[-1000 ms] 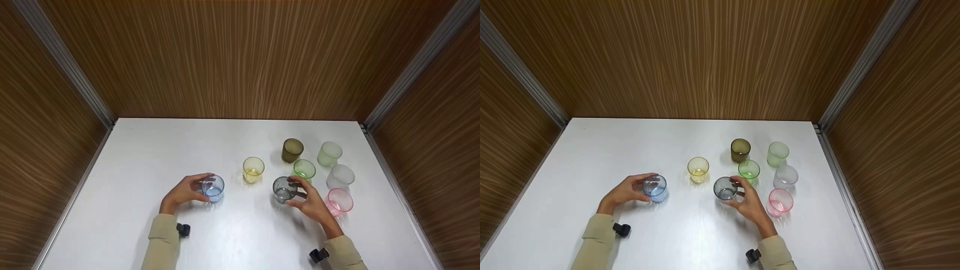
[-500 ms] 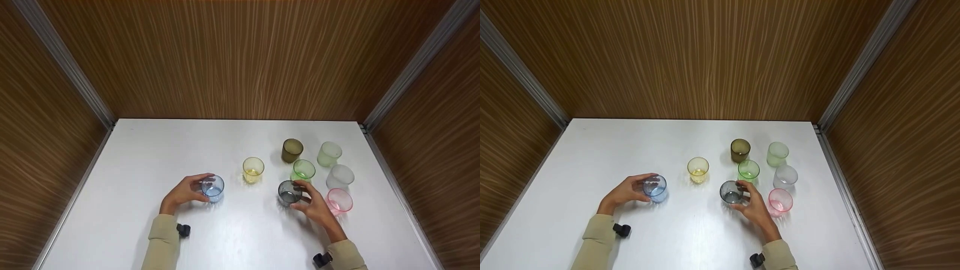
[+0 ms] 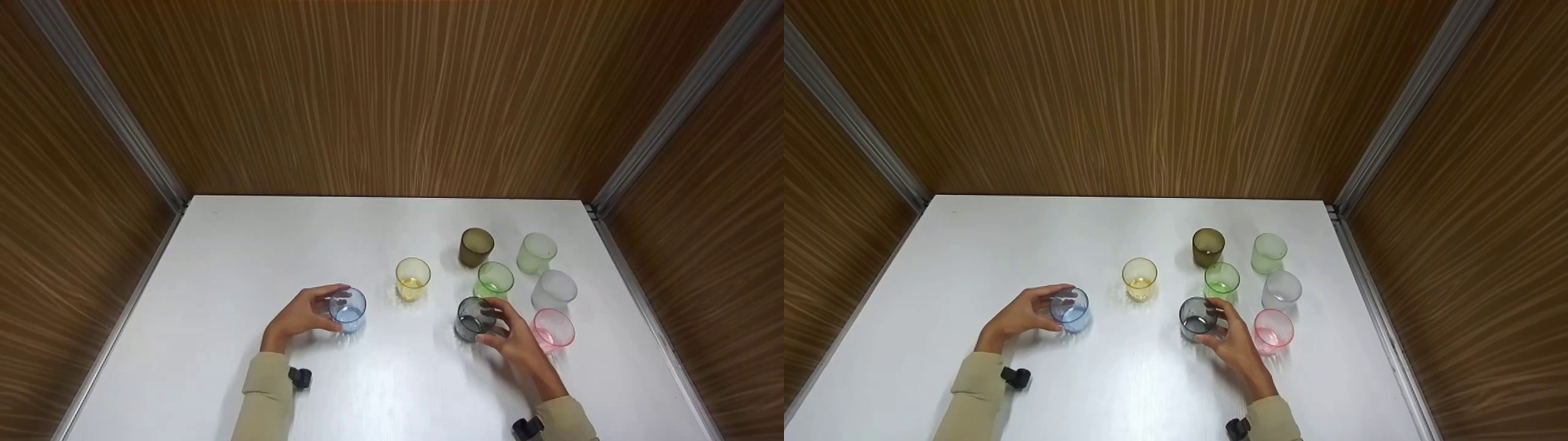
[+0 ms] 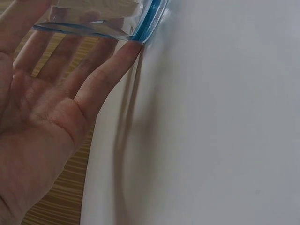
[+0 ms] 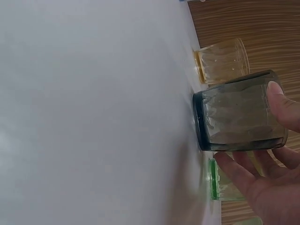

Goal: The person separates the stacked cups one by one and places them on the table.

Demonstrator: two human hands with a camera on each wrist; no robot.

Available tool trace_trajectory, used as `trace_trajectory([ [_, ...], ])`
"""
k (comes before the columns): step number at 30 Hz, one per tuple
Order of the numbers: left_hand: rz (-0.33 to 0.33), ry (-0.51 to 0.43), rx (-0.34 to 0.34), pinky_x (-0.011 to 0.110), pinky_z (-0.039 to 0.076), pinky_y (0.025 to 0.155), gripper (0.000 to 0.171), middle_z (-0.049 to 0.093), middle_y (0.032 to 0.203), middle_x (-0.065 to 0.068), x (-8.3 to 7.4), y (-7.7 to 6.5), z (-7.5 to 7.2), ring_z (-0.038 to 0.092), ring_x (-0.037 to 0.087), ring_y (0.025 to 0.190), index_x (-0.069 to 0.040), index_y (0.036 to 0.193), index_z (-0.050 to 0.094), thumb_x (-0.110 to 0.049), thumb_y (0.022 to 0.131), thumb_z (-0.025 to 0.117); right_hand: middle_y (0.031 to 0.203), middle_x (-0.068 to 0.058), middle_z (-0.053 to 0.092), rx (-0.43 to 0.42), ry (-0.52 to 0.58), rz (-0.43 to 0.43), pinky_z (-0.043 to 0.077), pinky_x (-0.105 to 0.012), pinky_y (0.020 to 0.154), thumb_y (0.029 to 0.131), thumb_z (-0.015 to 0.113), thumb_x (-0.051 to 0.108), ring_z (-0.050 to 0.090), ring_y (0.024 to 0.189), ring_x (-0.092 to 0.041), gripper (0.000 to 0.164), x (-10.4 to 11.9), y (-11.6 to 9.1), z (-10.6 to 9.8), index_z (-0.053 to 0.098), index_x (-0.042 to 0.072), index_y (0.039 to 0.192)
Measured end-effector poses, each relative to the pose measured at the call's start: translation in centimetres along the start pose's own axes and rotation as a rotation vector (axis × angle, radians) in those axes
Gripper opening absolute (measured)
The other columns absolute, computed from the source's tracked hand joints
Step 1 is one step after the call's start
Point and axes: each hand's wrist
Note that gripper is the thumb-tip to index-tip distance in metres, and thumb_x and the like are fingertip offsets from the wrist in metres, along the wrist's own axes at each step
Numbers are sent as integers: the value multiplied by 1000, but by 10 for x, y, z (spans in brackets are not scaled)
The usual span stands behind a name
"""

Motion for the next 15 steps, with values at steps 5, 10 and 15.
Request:
trace_trajectory([
  [5,-2,19,-14,42,52,110,82,60,147,15,-4,2,2,55,38,139,-17,148,57,0,75,90,139,-22,59,-7,-2,-6,53,-24,98,75,82,-15,58,123,-21,75,-1,-1,0,50,-6,142],
  [10,19,47,-24,40,53,109,82,61,146,15,-7,3,4,57,38,136,-16,148,57,-3,74,91,139,-23,59,-9,-11,-13,53,-22,98,75,82,-14,59,123,-20,76,-2,-2,-1,50,-6,143],
  [15,36,43,-14,49,51,110,82,62,145,16,-11,8,7,58,38,135,-15,147,58,-4,73,92,141,-22,59,-13,-49,-15,52,-31,104,75,83,-12,57,126,-26,78,-1,-4,-2,49,-5,145],
])
Point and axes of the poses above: each hand's wrist, its own y-axis towards the middle knuckle, its own z-axis out of the palm, x = y × z
